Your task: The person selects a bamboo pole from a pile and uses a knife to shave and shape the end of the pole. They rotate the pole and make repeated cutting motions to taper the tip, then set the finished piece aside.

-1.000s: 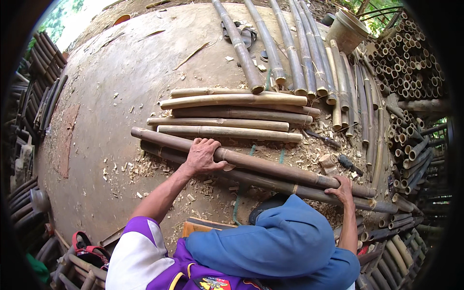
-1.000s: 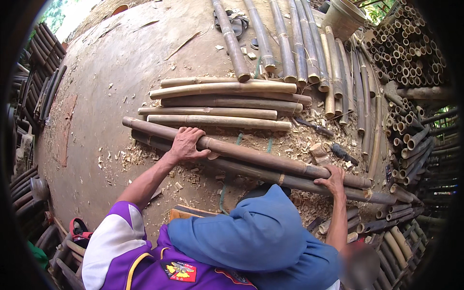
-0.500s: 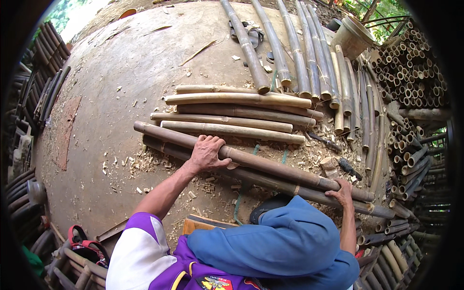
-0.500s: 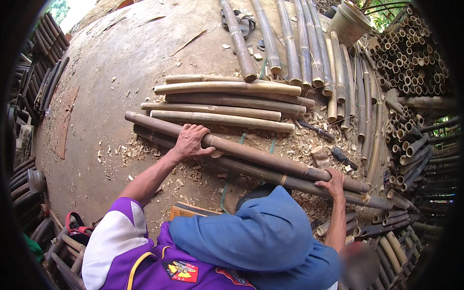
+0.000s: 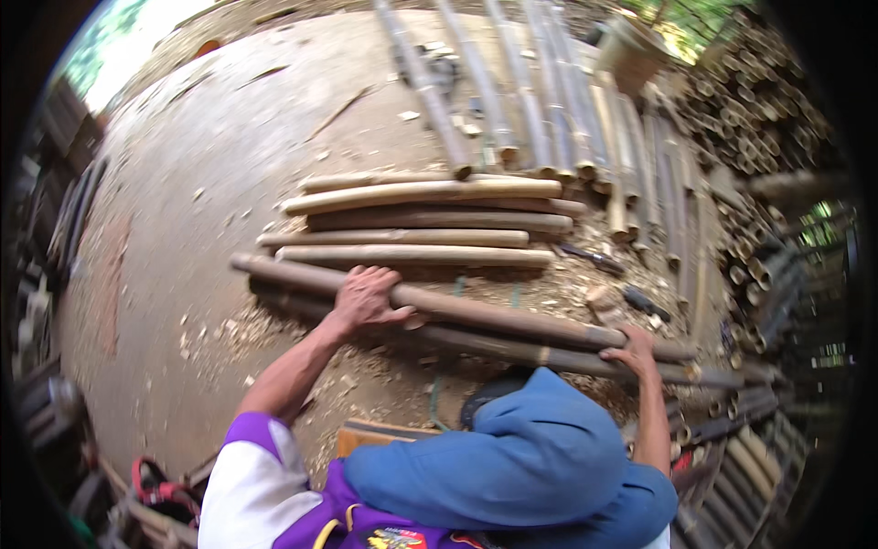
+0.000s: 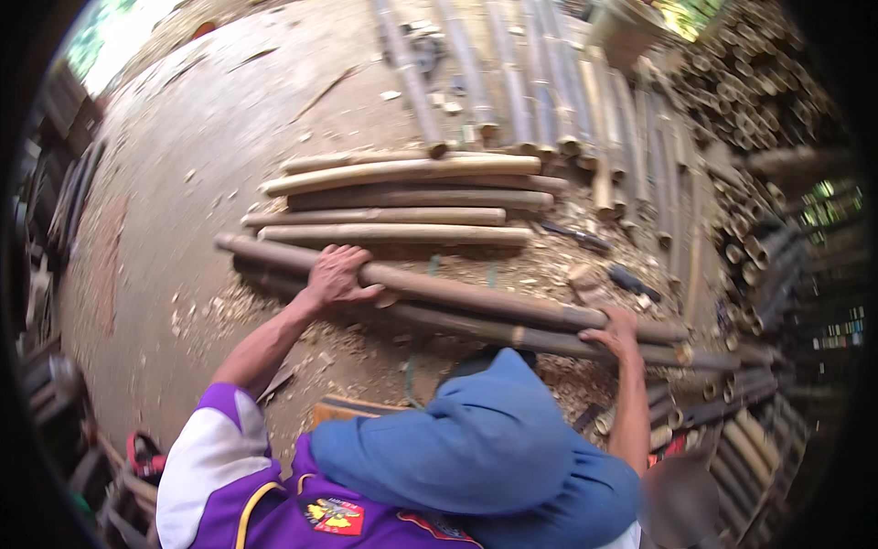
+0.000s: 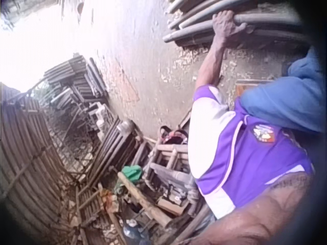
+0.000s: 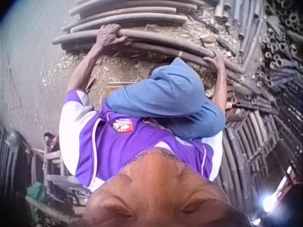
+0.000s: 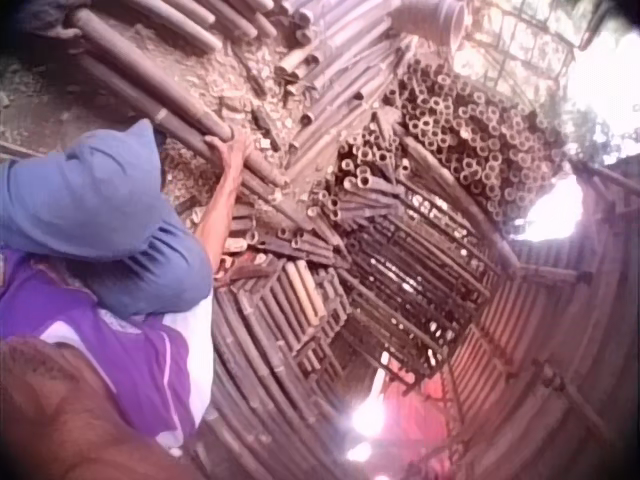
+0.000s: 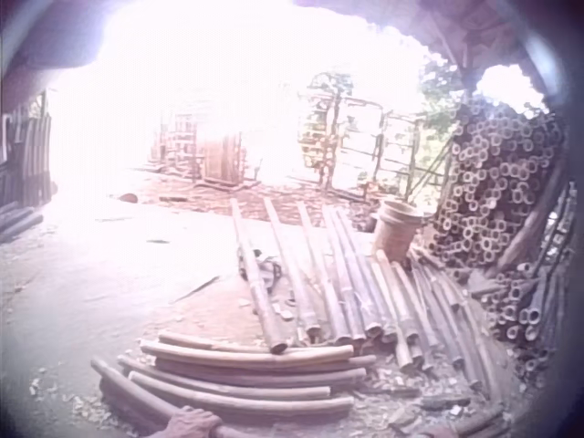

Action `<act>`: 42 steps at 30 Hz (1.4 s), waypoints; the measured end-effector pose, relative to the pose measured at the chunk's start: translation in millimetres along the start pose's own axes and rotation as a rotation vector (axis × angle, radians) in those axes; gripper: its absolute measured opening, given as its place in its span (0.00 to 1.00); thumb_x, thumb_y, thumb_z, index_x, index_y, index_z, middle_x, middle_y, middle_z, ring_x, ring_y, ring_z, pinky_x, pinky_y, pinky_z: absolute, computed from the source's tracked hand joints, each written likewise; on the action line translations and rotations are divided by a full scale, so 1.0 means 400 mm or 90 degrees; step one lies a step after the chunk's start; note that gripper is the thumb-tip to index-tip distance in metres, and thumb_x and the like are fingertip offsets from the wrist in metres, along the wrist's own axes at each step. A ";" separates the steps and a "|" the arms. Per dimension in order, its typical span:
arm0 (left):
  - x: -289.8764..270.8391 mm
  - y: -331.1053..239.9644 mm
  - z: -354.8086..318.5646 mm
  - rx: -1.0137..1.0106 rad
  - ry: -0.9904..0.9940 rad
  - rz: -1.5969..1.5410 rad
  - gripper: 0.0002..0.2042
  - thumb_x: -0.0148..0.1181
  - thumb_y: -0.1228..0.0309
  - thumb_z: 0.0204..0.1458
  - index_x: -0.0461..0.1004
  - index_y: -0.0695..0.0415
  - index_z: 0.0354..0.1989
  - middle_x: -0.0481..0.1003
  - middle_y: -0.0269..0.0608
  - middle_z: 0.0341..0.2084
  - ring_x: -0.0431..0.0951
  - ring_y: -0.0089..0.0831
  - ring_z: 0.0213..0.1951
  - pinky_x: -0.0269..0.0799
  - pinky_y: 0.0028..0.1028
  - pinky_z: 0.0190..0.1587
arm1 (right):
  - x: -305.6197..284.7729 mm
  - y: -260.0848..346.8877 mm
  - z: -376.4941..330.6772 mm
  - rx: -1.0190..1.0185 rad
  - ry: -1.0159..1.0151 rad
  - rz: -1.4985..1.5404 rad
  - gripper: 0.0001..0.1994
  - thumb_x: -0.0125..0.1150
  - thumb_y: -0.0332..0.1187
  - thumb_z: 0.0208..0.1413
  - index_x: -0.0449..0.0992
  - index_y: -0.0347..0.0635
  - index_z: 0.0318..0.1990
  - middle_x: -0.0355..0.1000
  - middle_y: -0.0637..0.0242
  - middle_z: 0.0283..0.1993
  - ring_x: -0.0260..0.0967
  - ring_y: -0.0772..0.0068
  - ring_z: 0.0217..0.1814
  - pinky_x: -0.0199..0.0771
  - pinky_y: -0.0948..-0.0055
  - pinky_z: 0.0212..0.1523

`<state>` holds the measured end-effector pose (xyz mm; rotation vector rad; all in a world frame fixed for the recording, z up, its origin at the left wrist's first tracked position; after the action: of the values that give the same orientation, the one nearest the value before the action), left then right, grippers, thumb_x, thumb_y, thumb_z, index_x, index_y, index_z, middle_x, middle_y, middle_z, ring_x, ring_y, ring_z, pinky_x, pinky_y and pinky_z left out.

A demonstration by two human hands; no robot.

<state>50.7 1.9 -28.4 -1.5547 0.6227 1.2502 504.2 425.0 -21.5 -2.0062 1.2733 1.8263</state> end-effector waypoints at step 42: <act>-0.120 -0.190 0.280 -0.289 0.032 -0.394 0.31 0.68 0.53 0.54 0.73 0.70 0.55 0.71 0.49 0.48 0.71 0.37 0.51 0.66 0.35 0.59 | 0.026 -0.126 -0.069 -0.052 0.030 -0.378 0.12 0.74 0.40 0.55 0.78 0.45 0.38 0.76 0.64 0.32 0.78 0.68 0.36 0.86 0.57 0.44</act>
<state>53.8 122.9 49.2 -1.9539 -0.1411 0.9036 556.9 435.0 -44.6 -2.1653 0.5187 1.5591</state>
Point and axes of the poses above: each hand's wrist, its own z-axis towards the middle knuckle, its own x-axis out of the palm, y = z × x, the point moved 3 cm from there along z, towards the middle knuckle
